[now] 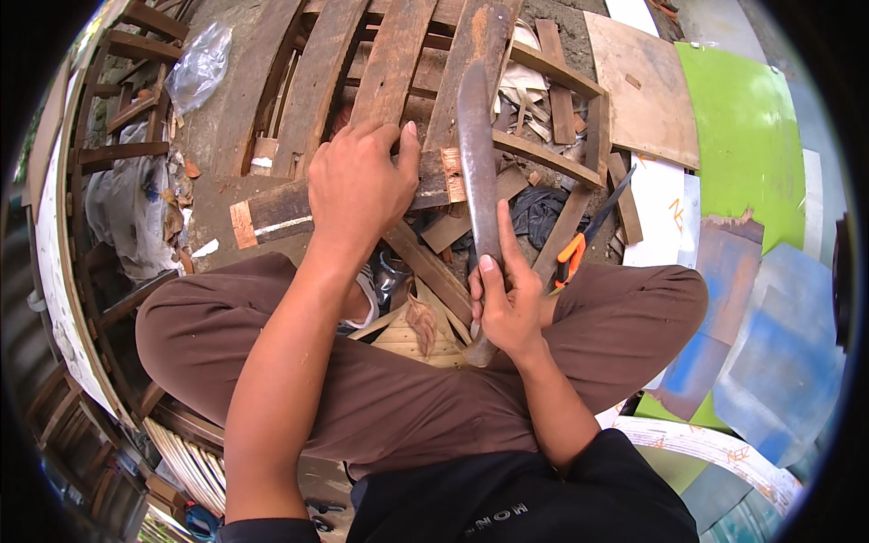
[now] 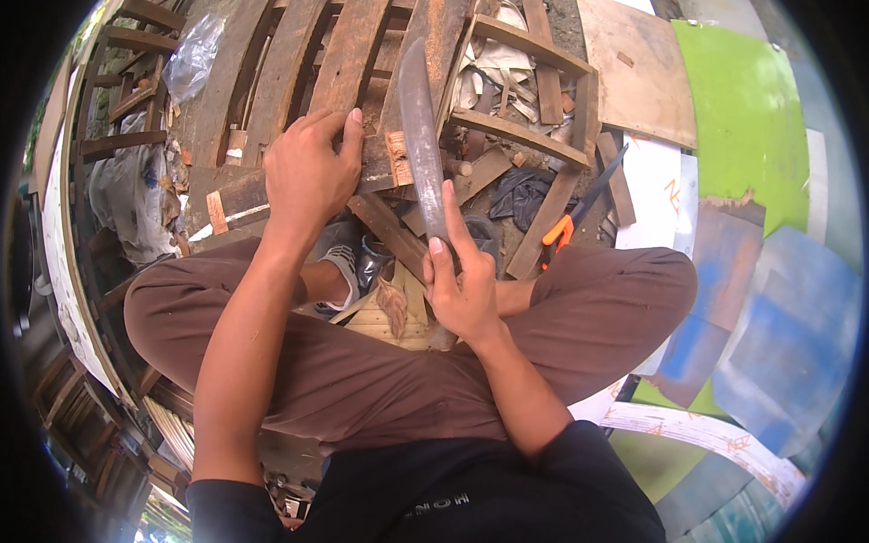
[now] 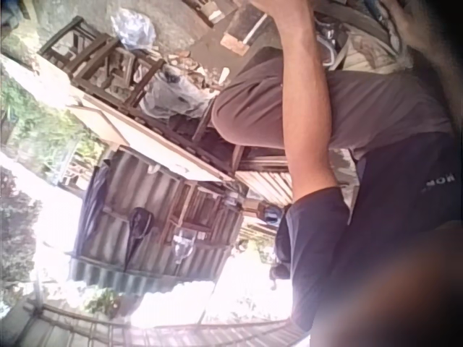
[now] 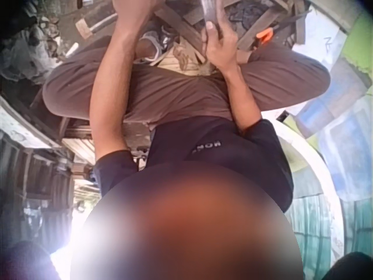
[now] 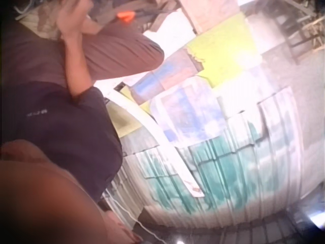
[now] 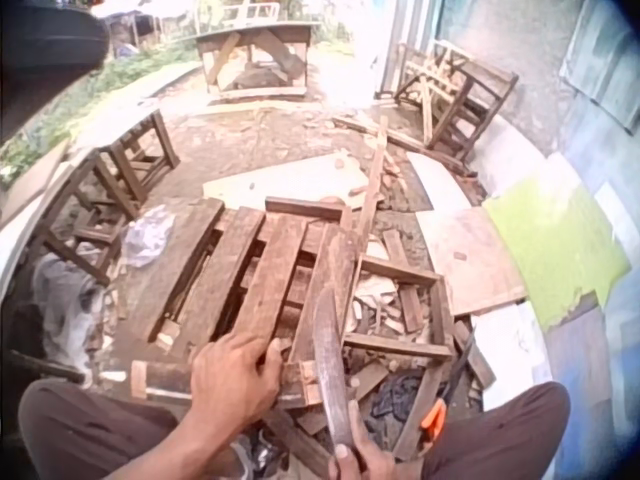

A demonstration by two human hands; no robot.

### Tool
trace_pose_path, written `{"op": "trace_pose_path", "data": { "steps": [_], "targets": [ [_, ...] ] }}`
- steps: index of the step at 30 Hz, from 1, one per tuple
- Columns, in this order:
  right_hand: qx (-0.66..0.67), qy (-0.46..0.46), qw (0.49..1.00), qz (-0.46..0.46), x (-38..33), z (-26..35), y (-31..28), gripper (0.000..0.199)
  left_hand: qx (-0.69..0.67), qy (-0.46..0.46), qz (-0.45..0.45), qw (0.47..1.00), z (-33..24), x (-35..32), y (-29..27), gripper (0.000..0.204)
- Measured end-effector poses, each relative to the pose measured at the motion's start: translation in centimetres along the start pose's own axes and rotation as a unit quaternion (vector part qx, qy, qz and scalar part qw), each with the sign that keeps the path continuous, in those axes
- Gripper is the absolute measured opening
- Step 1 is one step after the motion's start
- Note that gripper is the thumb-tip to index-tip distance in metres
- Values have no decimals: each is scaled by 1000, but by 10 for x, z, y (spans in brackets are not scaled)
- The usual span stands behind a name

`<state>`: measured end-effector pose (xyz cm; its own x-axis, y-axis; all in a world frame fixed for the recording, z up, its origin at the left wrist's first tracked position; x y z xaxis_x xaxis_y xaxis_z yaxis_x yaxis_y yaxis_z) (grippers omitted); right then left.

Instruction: The person sits cross-legged on the ground and uses a machete to pry apart wooden pallet slats. They repeatedly strike the joints to separate the pieces, then lift and inspect the separated slats.

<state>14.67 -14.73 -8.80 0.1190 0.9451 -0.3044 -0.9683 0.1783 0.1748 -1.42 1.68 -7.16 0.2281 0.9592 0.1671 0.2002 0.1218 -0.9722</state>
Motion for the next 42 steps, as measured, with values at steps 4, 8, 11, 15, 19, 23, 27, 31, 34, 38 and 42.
{"op": "trace_pose_path", "data": {
  "steps": [4,8,11,15,19,23,27,31,34,38,42],
  "targets": [
    [113,-105,977,-150,2,2,5,69,5,0,3,1000,0,0,0,38],
    [25,-23,997,-74,5,-3,11,67,12,3,4,1000,-1,2,1,39],
    [30,-14,998,-49,6,-3,9,66,14,-1,2,1000,-1,2,1,39],
    [124,-100,975,-157,6,-1,9,65,15,-5,0,1000,-1,1,1,39],
    [6,9,999,-33,8,-6,20,64,28,-4,5,1000,-1,2,2,38],
    [60,-98,986,-119,10,-1,15,64,13,-6,-11,1000,-1,2,1,36],
    [35,-82,990,-107,12,-2,18,66,23,-19,13,999,-1,-1,0,36],
    [46,-46,996,-66,15,-3,19,65,24,-19,20,999,-1,2,1,36],
    [146,-94,968,-182,13,-3,12,64,23,-8,2,1000,-2,2,0,36],
    [24,-2,999,-37,15,-7,17,67,25,-20,10,999,-2,1,1,36],
    [91,-81,982,-143,15,-3,14,68,26,-12,-2,1000,-2,2,1,37]
  ]
}}
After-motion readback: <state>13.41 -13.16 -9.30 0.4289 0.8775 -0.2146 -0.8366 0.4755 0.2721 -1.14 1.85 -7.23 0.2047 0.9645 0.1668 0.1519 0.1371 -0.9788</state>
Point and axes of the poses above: each hand's wrist, its own x-axis towards the middle knuckle, its own y-axis out of the palm, z = x × y, the point moved 2 cm from there along x, towards the middle knuckle, and after that the axes turned 15 degrees about x, right-handed, at the moved point
